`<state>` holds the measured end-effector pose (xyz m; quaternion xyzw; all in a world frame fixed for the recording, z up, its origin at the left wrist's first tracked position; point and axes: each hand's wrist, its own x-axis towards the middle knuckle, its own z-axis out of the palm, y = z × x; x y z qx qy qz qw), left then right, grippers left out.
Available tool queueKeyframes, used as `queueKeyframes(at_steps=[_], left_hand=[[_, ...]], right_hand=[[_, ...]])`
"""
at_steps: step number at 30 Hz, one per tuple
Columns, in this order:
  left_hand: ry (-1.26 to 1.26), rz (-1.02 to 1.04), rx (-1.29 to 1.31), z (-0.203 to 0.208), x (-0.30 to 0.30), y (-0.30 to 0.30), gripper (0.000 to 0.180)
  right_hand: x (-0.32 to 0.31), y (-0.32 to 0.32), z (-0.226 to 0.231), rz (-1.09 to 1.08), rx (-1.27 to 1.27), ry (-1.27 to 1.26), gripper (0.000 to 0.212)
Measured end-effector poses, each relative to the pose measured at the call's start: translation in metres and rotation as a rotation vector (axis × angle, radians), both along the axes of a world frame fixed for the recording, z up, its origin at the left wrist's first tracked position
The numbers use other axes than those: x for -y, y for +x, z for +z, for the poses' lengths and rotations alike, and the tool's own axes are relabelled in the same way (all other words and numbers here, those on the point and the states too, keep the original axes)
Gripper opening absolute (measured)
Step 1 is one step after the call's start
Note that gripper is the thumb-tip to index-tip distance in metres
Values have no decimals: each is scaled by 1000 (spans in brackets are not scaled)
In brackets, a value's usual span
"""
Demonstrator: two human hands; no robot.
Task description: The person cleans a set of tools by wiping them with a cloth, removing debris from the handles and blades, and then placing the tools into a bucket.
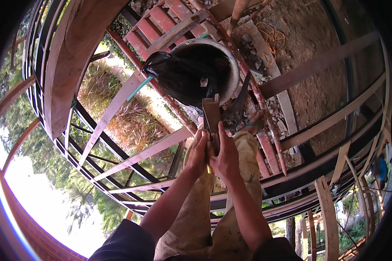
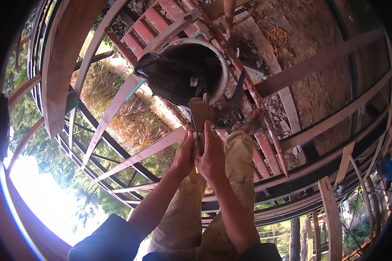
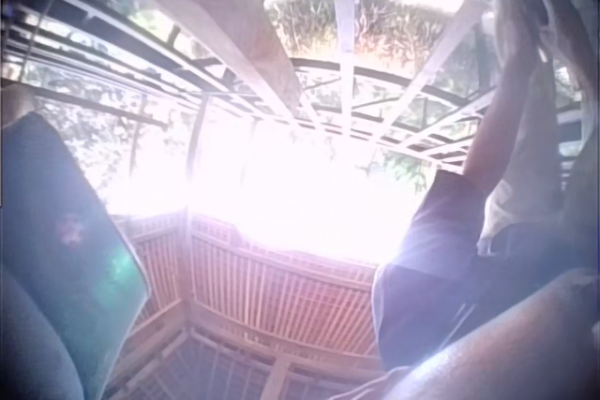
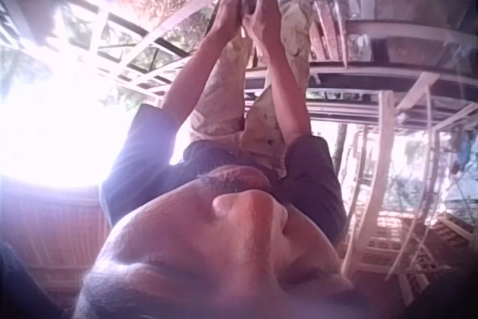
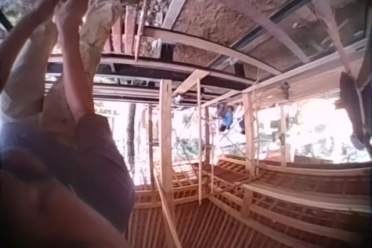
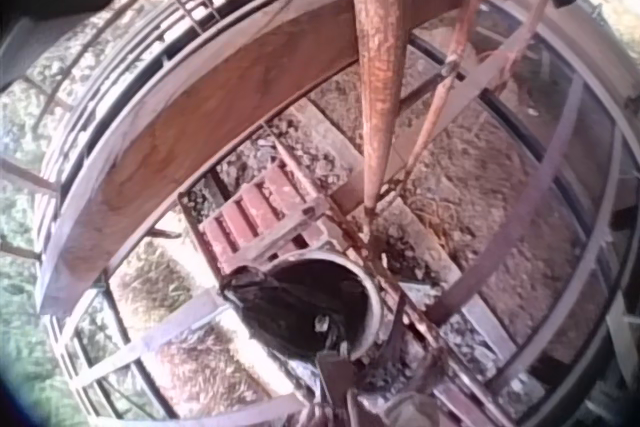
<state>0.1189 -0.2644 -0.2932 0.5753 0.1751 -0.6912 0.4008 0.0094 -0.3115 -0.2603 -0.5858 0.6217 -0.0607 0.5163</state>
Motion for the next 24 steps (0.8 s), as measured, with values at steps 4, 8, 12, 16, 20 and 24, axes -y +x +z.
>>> queueKeyframes(at_steps=[4,8,12,16,20,24], left_hand=[[-16,103,-58,6,15,2,26],[-72,57,-52,0,10,7,30],[-76,74,-71,-8,7,10,34],[-60,12,-32,-7,17,13,31],[-40,17,-5,-8,23,15,29],[-41,33,-17,-12,22,22,34]], right_hand=[[-2,3,-2,66,14,36,84],[-5,9,-5,18,40,10,76],[-7,19,-6,-54,8,-95,69],[-6,23,-10,-71,-18,-77,68],[-2,29,-13,-30,-49,-97,67],[-2,38,-7,11,-132,-131,66]])
